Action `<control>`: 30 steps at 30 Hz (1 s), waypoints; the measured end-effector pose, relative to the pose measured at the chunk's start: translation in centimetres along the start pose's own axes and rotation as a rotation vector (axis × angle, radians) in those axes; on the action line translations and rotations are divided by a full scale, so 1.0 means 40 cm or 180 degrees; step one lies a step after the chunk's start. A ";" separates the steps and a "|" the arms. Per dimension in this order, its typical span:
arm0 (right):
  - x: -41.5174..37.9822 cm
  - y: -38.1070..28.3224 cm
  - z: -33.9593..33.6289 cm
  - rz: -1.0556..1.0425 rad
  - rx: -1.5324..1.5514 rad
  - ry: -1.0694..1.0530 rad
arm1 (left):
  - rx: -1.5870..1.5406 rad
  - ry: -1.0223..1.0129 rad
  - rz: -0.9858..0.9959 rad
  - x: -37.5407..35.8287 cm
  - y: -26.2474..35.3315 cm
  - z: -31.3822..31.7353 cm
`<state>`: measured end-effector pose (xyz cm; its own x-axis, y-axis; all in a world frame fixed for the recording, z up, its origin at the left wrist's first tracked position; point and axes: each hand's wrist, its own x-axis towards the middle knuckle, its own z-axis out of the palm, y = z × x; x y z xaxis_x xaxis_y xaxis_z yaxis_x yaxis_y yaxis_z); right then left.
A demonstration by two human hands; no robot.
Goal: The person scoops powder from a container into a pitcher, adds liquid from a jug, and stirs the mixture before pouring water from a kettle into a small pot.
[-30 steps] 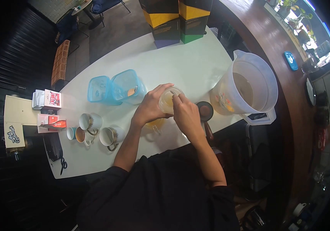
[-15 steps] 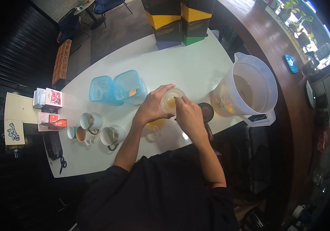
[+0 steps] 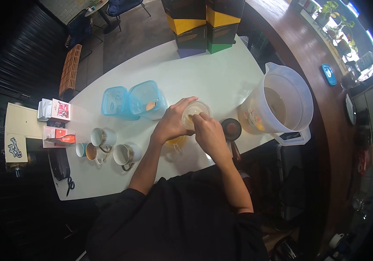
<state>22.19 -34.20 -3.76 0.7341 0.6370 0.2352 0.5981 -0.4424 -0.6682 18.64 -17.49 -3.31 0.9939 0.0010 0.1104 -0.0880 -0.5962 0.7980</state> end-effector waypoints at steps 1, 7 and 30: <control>0.004 -0.003 0.003 0.0009 0.0086 0.0023 | 0.0024 0.0024 0.0011 -0.001 -0.003 0.001; 0.005 0.000 -0.024 0.0070 -0.0182 0.0214 | -0.0057 -0.0019 -0.0041 0.000 -0.007 -0.001; -0.004 -0.001 -0.026 0.0085 -0.0357 0.0041 | 0.0048 -0.0034 -0.0038 -0.001 0.000 -0.003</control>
<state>22.38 -34.92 -3.04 0.7538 0.6163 0.2280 0.6101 -0.5275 -0.5912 18.59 -17.40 -3.26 0.9955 -0.0003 0.0945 -0.0751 -0.6083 0.7902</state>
